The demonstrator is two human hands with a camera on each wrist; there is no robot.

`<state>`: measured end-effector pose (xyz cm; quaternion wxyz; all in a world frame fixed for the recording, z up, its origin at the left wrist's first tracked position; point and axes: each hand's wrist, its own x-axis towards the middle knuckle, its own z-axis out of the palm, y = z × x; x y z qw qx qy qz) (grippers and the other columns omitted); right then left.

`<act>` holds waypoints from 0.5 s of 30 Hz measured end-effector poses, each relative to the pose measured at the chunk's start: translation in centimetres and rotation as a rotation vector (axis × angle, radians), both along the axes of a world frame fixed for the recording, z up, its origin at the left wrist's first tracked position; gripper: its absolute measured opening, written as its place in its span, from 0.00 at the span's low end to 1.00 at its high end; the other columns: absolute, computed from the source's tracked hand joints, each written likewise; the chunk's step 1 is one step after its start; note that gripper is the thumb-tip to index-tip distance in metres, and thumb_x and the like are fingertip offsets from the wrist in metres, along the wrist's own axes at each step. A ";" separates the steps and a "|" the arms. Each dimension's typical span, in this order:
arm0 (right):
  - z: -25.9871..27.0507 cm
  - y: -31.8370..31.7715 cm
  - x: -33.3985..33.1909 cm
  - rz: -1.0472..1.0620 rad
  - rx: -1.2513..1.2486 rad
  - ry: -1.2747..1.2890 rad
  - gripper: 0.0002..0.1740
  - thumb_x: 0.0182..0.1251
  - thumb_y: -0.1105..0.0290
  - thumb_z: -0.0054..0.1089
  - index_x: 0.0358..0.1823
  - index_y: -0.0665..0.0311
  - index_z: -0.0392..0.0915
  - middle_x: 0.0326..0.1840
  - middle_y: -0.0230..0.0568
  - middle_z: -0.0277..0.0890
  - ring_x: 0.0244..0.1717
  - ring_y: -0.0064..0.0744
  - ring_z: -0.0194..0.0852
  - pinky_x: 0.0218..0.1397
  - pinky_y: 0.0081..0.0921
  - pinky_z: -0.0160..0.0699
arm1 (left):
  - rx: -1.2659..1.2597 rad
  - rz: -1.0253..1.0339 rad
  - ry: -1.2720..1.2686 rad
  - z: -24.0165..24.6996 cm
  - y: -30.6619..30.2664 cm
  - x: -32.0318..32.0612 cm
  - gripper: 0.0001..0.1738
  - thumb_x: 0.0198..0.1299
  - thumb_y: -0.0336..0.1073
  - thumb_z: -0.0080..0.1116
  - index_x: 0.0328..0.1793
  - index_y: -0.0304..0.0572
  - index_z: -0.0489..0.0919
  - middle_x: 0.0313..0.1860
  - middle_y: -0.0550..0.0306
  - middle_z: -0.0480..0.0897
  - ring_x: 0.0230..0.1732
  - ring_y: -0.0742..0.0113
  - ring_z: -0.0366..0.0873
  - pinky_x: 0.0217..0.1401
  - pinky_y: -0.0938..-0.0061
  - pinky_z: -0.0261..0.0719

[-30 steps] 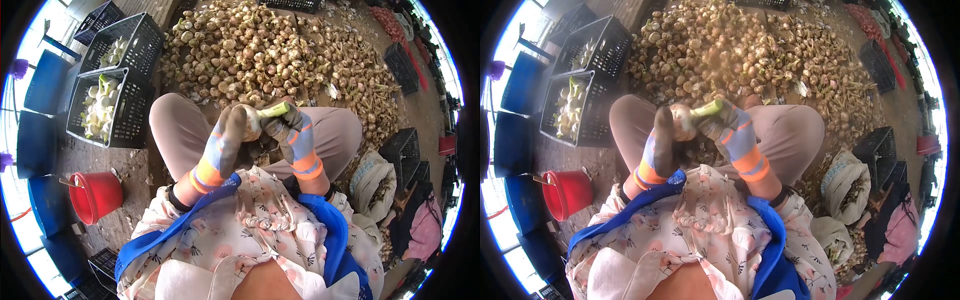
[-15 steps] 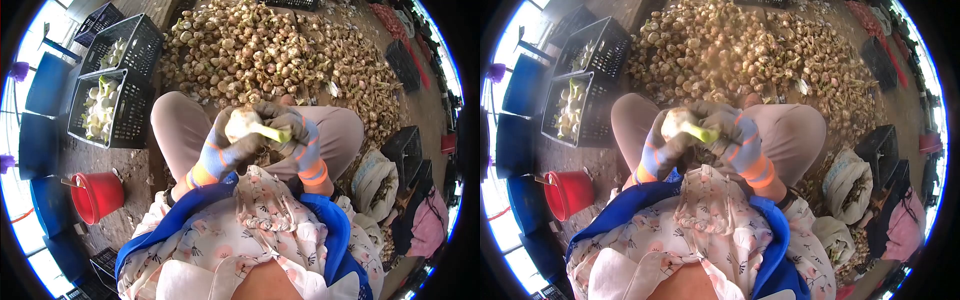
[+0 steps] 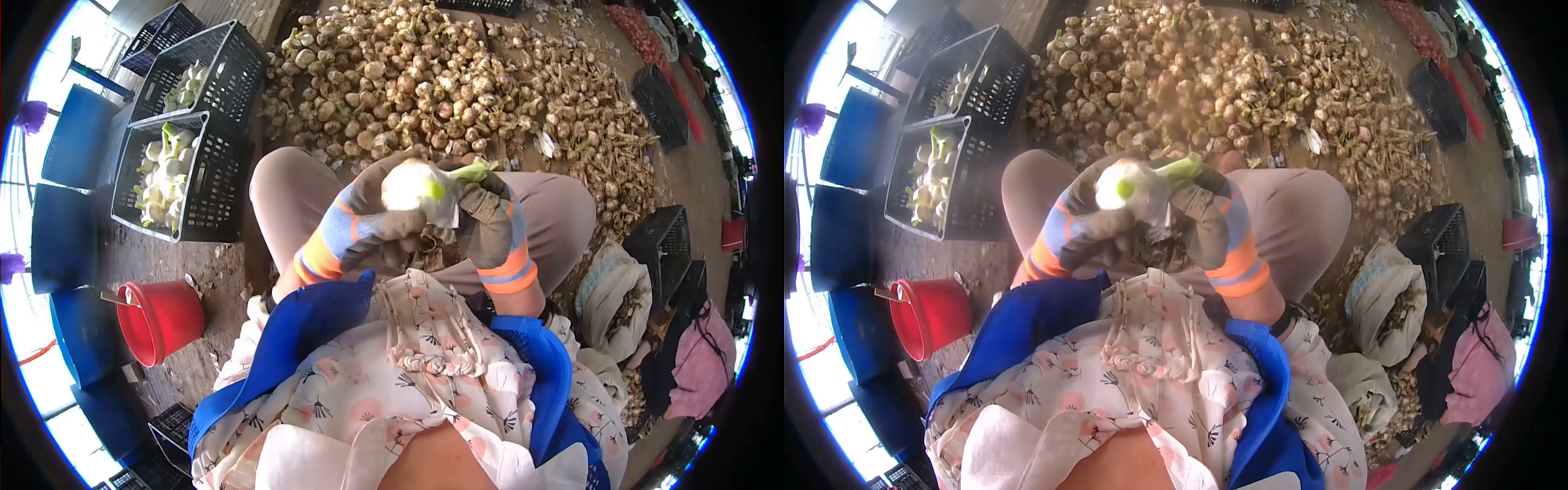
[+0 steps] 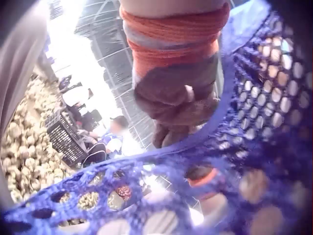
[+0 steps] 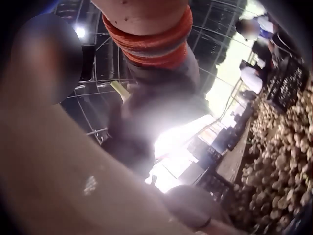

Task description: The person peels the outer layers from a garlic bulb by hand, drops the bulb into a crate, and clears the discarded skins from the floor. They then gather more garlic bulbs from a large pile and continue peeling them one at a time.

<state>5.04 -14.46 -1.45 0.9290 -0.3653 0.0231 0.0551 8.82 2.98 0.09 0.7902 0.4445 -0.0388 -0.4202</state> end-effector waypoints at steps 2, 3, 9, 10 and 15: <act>0.1 0.1 -0.2 -0.161 -0.684 0.055 0.13 0.57 0.77 0.51 0.45 0.71 0.72 0.42 0.38 0.74 0.39 0.27 0.73 0.48 0.25 0.73 | 0.004 0.352 -0.119 -1.9 -1.2 -0.6 0.40 0.44 0.33 0.66 0.64 0.37 0.58 0.47 0.53 0.75 0.37 0.71 0.75 0.35 0.77 0.76; 0.0 1.9 -0.3 -0.297 -0.504 -0.054 0.07 0.58 0.79 0.51 0.38 0.70 0.75 0.40 0.39 0.74 0.37 0.18 0.70 0.34 0.15 0.70 | -0.092 0.441 -0.085 -2.1 -1.8 -1.0 0.45 0.44 0.24 0.65 0.67 0.35 0.51 0.54 0.50 0.69 0.44 0.69 0.73 0.38 0.81 0.74; -1.1 1.7 1.0 0.019 -0.159 -0.168 0.14 0.59 0.74 0.49 0.45 0.76 0.68 0.46 0.54 0.69 0.44 0.41 0.71 0.43 0.33 0.75 | -0.407 0.412 0.275 -3.4 -2.4 1.3 0.32 0.60 0.62 0.36 0.36 0.39 0.76 0.22 0.57 0.76 0.18 0.70 0.70 0.18 0.80 0.66; -0.8 0.7 1.5 0.350 0.689 0.103 0.22 0.63 0.70 0.45 0.52 0.82 0.62 0.51 0.61 0.65 0.51 0.47 0.70 0.47 0.38 0.78 | -0.647 0.216 0.383 -3.4 -1.5 1.7 0.34 0.59 0.64 0.35 0.38 0.39 0.76 0.23 0.55 0.77 0.14 0.69 0.68 0.13 0.80 0.64; -1.6 0.8 0.0 0.392 0.687 0.191 0.24 0.62 0.63 0.49 0.52 0.76 0.63 0.51 0.58 0.68 0.42 0.45 0.74 0.41 0.35 0.81 | -0.806 0.217 0.576 -3.7 -2.0 1.0 0.33 0.59 0.65 0.33 0.48 0.44 0.73 0.29 0.50 0.77 0.12 0.64 0.68 0.09 0.77 0.64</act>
